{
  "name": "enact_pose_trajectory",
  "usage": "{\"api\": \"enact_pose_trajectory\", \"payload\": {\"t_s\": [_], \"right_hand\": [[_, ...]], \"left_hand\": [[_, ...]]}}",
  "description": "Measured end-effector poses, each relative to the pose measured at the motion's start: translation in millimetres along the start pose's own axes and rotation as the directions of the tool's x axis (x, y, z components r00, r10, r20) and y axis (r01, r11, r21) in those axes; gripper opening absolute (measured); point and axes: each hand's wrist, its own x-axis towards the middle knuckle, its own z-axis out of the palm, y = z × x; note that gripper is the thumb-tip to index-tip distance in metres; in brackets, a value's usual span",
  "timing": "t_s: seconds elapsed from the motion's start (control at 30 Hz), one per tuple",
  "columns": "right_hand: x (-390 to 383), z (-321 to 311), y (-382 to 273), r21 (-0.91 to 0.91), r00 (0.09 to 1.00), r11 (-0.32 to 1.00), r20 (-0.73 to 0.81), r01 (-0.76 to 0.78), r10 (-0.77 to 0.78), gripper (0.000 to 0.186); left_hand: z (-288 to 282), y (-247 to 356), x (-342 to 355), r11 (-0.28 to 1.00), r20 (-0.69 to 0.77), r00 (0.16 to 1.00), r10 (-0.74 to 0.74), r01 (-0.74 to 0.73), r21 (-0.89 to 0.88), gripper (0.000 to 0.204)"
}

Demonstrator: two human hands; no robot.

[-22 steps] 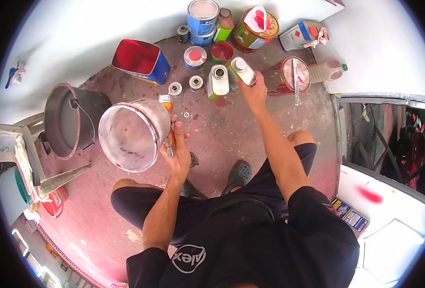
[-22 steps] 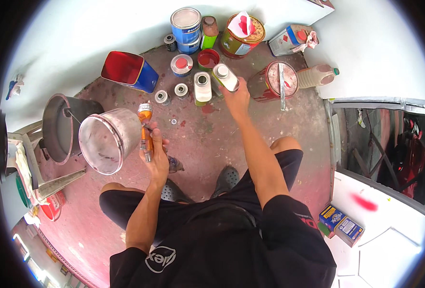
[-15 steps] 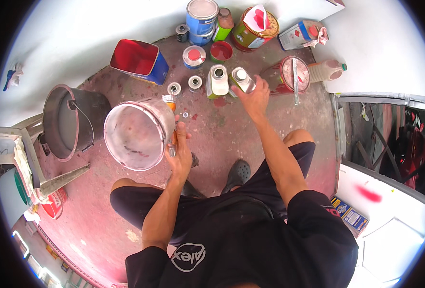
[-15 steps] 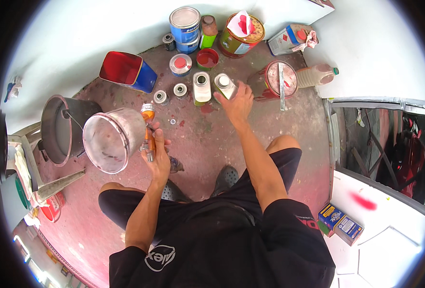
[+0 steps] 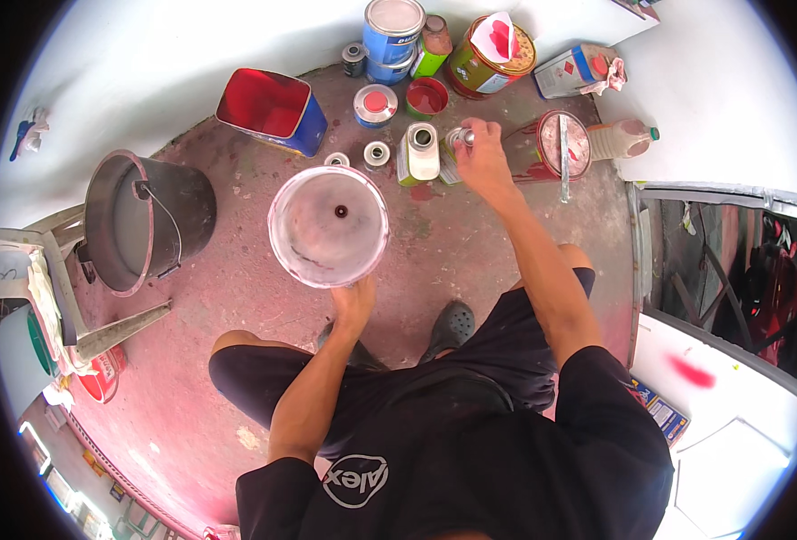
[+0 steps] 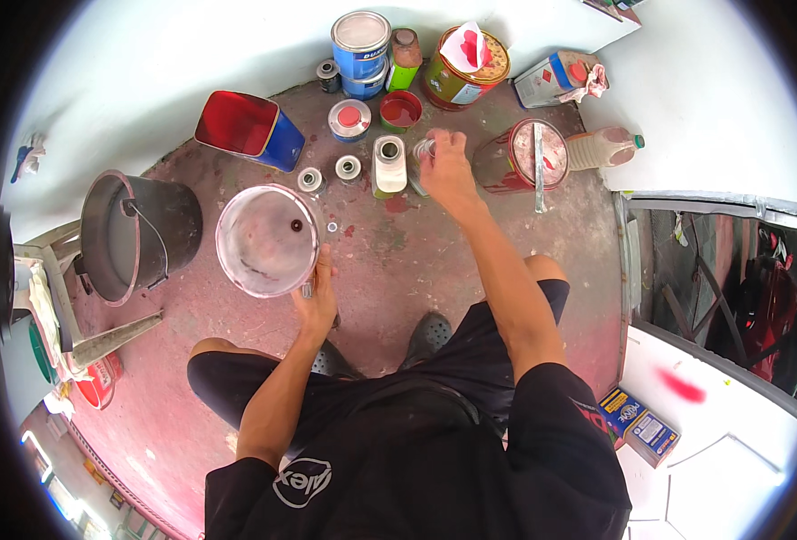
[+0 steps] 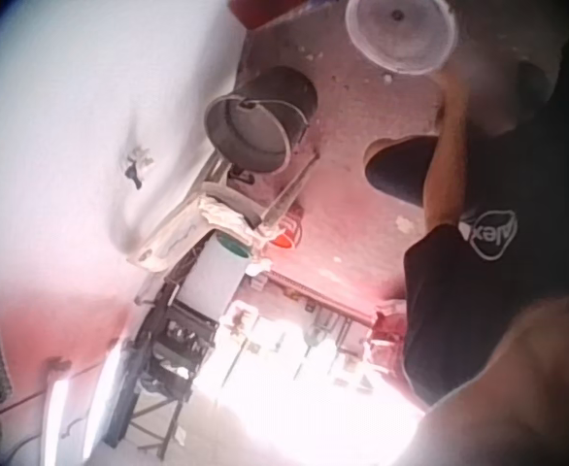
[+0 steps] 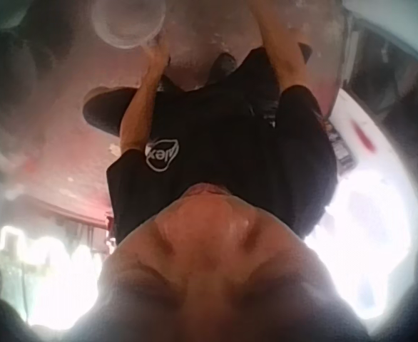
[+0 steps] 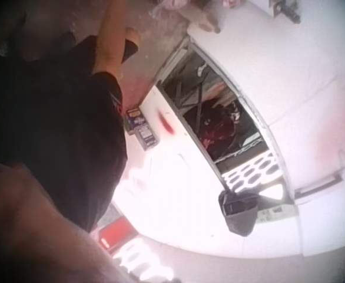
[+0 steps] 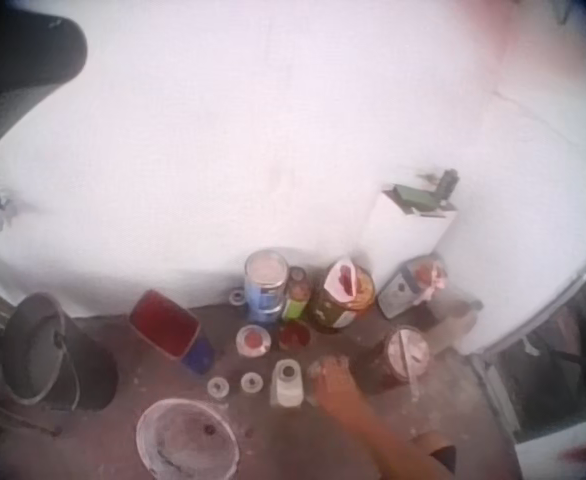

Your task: The person moves through a cluttered workshop and kneels on the floor. They pour liquid from a green can and a white can into a small bucket, then use a metal tool to stir the mixture.

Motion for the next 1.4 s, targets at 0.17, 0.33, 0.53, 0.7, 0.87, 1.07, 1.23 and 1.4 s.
{"api": "enact_pose_trajectory", "payload": {"t_s": [0.17, 0.33, 0.53, 0.7, 0.87, 1.07, 1.23, 1.4], "right_hand": [[-50, -9, -24, -0.087, 0.979, 0.993, 0.181, -0.083, 0.098, 0.043], [-120, 56, 6, -0.27, 0.788, 0.904, 0.448, -0.331, 0.423, 0.058], [-119, 84, 41, 0.116, 0.859, 0.869, -0.137, -0.481, 0.494, 0.101], [-70, 66, 66, 0.496, 0.928, 0.846, -0.185, -0.197, 0.325, 0.096], [-62, 37, 54, 0.43, 0.931, 0.872, -0.158, -0.235, 0.329, 0.079], [-59, -66, -21, 0.424, 0.974, 0.905, -0.184, -0.041, 0.13, 0.072], [-64, -151, -73, 0.116, 0.975, 0.987, -0.204, 0.113, -0.088, 0.073], [-65, -199, -117, -0.117, 0.947, 0.951, -0.117, 0.285, -0.298, 0.081]], "left_hand": [[4, 48, 21, 0.9, 0.012, 0.943, -0.333, 0.321, -0.293, 0.032], [10, 56, 34, 0.889, -0.002, 0.927, -0.375, 0.359, -0.283, 0.035], [8, 57, 30, 0.893, 0.032, 0.928, -0.37, 0.365, -0.264, 0.035], [7, -1, 7, 0.985, 0.019, 0.988, -0.151, 0.152, -0.078, 0.025], [6, 9, 4, 0.994, 0.095, 0.992, -0.081, 0.087, -0.06, 0.029], [9, 28, 7, 0.982, 0.161, 0.971, -0.175, 0.184, -0.04, 0.029], [16, 23, 5, 0.978, 0.2, 0.958, -0.205, 0.207, 0.008, 0.034], [17, 44, 10, 0.987, 0.216, 0.964, -0.158, 0.154, 0.034, 0.04]]}}
